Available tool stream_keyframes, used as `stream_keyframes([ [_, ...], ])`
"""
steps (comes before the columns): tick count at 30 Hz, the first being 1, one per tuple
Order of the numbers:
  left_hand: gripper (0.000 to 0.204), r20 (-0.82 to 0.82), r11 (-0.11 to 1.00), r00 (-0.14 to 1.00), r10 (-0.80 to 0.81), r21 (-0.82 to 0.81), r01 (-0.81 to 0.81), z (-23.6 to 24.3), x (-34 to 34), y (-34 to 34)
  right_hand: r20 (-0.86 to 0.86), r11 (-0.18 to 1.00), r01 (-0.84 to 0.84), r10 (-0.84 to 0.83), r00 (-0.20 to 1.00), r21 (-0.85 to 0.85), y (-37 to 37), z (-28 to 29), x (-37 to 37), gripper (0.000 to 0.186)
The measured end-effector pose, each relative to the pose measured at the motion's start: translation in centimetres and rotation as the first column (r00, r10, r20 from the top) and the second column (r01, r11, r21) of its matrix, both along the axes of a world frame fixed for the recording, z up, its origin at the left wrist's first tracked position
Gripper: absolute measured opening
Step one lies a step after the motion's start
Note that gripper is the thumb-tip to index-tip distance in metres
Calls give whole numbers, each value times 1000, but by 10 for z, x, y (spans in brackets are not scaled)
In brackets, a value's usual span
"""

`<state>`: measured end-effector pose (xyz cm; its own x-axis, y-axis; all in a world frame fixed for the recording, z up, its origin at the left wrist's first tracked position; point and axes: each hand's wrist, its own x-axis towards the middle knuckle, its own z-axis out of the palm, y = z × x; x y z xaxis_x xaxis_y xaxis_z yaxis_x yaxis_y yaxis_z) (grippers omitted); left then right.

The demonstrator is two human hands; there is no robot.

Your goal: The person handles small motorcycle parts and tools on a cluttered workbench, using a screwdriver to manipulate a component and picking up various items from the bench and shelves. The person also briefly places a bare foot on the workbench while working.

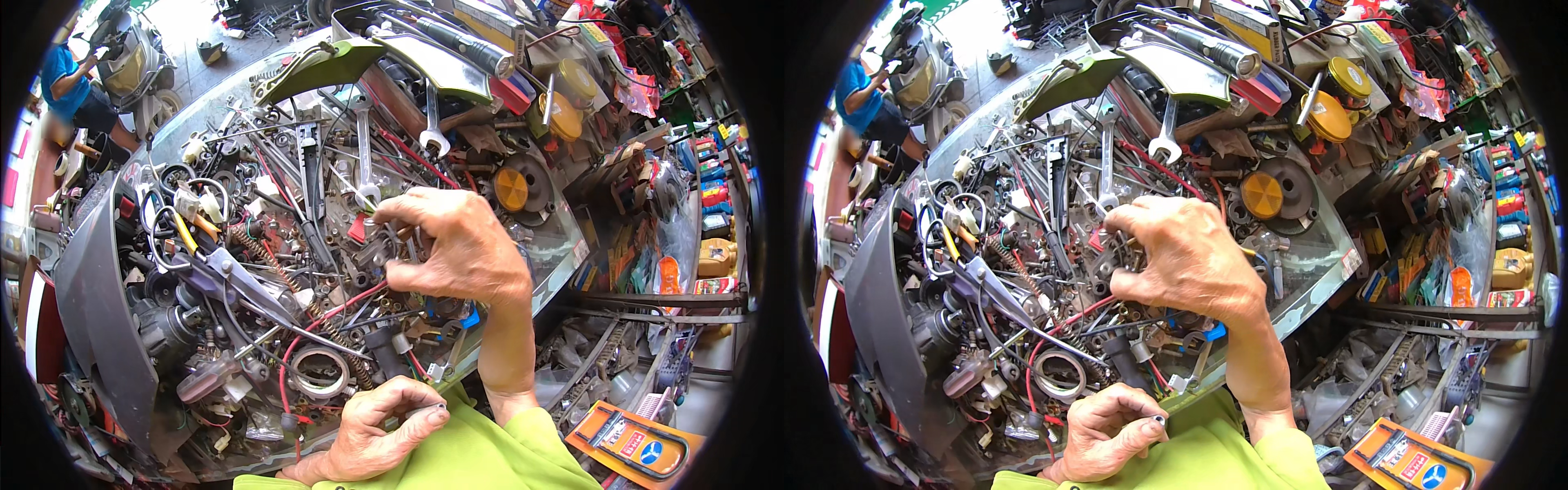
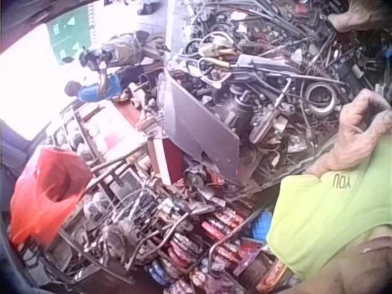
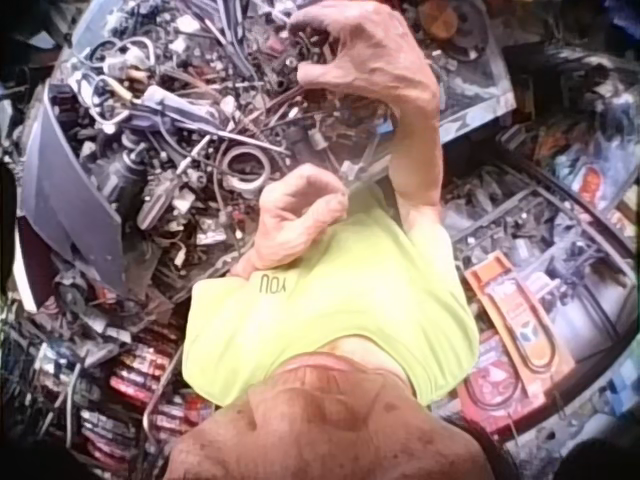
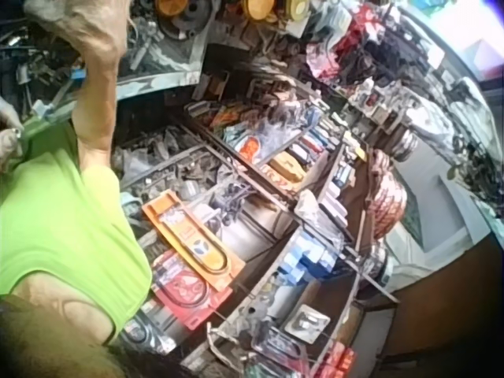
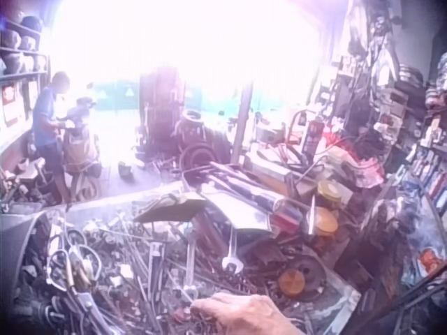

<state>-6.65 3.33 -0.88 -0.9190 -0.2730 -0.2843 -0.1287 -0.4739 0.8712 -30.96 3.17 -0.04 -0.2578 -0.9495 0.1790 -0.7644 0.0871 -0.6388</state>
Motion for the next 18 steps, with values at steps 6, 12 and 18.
stream_keyframes([
  [6, 17, 20, 1000, 1000, 1, 19, -1, 1, 0, -2, 26, 993, 82, -84, 996, 81, 6, -2, -18, 36],
  [12, 18, 58, 992, 998, 38, 121, -45, 9, -2, -2, 21, 991, 125, -126, 992, 47, 9, -3, -21, 32],
  [18, 17, 6, 999, 1000, -20, 31, 20, 9, -5, -3, -80, 953, 303, -304, 949, -19, 6, -8, -25, 31],
])
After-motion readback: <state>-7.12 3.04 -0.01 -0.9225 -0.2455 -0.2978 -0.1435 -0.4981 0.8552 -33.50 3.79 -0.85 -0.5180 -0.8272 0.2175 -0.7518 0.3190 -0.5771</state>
